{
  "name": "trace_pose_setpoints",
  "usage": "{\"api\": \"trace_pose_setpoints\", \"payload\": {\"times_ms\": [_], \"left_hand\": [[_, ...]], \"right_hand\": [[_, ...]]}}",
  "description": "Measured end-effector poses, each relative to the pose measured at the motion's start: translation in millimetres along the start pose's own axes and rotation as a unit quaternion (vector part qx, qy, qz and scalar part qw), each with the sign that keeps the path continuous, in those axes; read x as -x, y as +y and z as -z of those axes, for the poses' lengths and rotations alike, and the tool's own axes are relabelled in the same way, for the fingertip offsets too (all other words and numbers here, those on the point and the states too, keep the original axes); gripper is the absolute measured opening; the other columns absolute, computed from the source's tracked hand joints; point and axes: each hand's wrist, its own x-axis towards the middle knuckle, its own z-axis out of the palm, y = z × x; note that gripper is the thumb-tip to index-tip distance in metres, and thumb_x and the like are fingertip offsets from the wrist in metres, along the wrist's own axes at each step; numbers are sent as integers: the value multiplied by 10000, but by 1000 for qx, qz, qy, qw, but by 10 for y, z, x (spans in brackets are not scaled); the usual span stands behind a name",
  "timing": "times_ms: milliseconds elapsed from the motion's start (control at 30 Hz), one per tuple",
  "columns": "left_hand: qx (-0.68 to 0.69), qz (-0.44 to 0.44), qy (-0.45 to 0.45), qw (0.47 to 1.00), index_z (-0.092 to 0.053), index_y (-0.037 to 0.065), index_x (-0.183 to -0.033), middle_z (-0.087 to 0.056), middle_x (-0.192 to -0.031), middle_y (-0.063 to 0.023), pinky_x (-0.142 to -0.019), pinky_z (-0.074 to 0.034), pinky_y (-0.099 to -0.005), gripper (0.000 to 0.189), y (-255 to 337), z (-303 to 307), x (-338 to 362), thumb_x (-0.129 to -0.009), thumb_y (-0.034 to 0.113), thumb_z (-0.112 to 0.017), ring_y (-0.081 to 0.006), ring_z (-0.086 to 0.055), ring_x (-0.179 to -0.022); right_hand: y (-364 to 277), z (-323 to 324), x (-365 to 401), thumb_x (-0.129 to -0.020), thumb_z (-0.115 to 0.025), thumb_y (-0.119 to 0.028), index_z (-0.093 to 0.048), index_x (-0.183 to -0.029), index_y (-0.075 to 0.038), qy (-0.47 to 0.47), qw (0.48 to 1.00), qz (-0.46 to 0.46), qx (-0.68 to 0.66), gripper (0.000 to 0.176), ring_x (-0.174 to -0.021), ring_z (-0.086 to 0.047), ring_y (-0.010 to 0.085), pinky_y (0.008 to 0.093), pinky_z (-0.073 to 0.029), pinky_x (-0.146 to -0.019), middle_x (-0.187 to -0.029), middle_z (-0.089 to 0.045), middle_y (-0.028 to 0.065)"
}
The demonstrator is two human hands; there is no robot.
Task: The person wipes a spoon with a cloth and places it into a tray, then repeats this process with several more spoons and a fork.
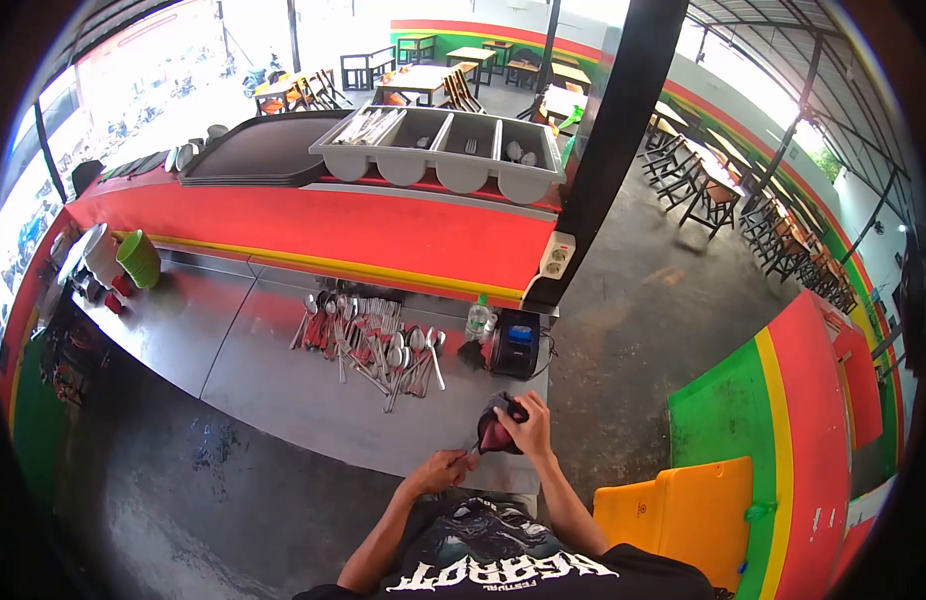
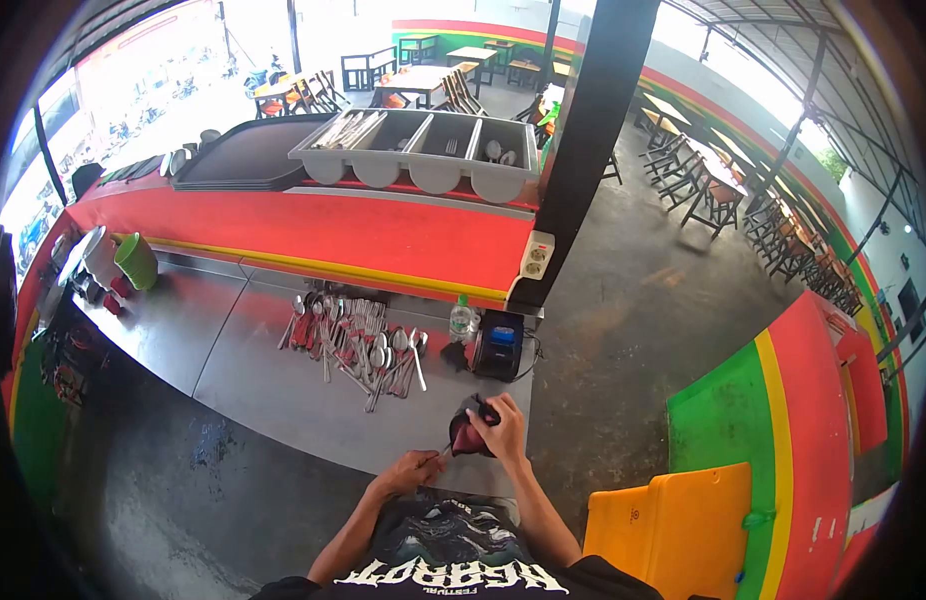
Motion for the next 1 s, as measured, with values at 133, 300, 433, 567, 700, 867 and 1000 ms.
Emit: {"api": "trace_pose_setpoints", "payload": {"times_ms": [133,300,433,567,700,867,1000], "left_hand": [[55,29,-27,998,-594,33,-901,-484,-595,19,-553,-374,-251,312,133,76,149,-1030,276,-447,-75,-445,-559],[230,-31,-8,973,-563,51,-914,-475,-643,30,-563,-361,-233,340,-148,1,173,-1050,328,-422,-62,-430,-594],[299,-57,15,952,-542,53,-917,-475,-673,26,-587,-366,-232,326,-141,-59,90,-1055,317,-410,-63,-437,-620],[357,-82,-32,930,-536,72,-898,-469,-669,30,-611,-364,-236,324,-93,-98,12,-1060,313,-392,-69,-424,-628],[450,-102,-103,881,-520,100,-882,-412,-637,35,-593,-329,-248,337,-77,-163,-51,-1061,336,-360,-81,-357,-600],[452,-82,-90,884,-574,89,-953,-477,-672,31,-638,-373,-253,360,1,-187,-235,-1048,382,-388,-86,-431,-639],[170,-82,57,980,-612,48,-986,-566,-738,22,-654,-412,-257,313,268,-75,-428,-1023,332,-487,-74,-513,-705]], "right_hand": [[308,65,-115,-735,-793,-187,-614,-871,34,86,995,-10,49,316,-699,-589,271,346,-470,-657,-806,-577,134],[622,99,49,-765,-790,-228,-646,-995,-2,27,990,-130,38,354,-807,-627,243,325,-500,-722,-889,-612,120],[773,-33,462,-846,-746,-266,-648,-1159,-18,-139,984,-114,6,412,-985,-640,234,322,-529,-837,-1028,-640,121],[358,-150,523,-936,-648,-276,-583,-1244,9,-278,867,-222,-348,425,-1010,-632,217,318,-517,-876,-1120,-632,119],[-168,-158,395,-981,-580,-266,-534,-1288,30,-317,733,-251,-547,429,-950,-634,156,291,-503,-883,-1143,-626,110],[-246,-164,174,-966,-611,-224,-629,-1168,34,-277,809,-271,-441,327,-799,-633,102,245,-523,-756,-981,-662,76],[-157,-87,-75,-940,-655,-258,-692,-1064,24,-227,867,-295,-330,310,-697,-615,78,216,-510,-646,-845,-672,36]]}}
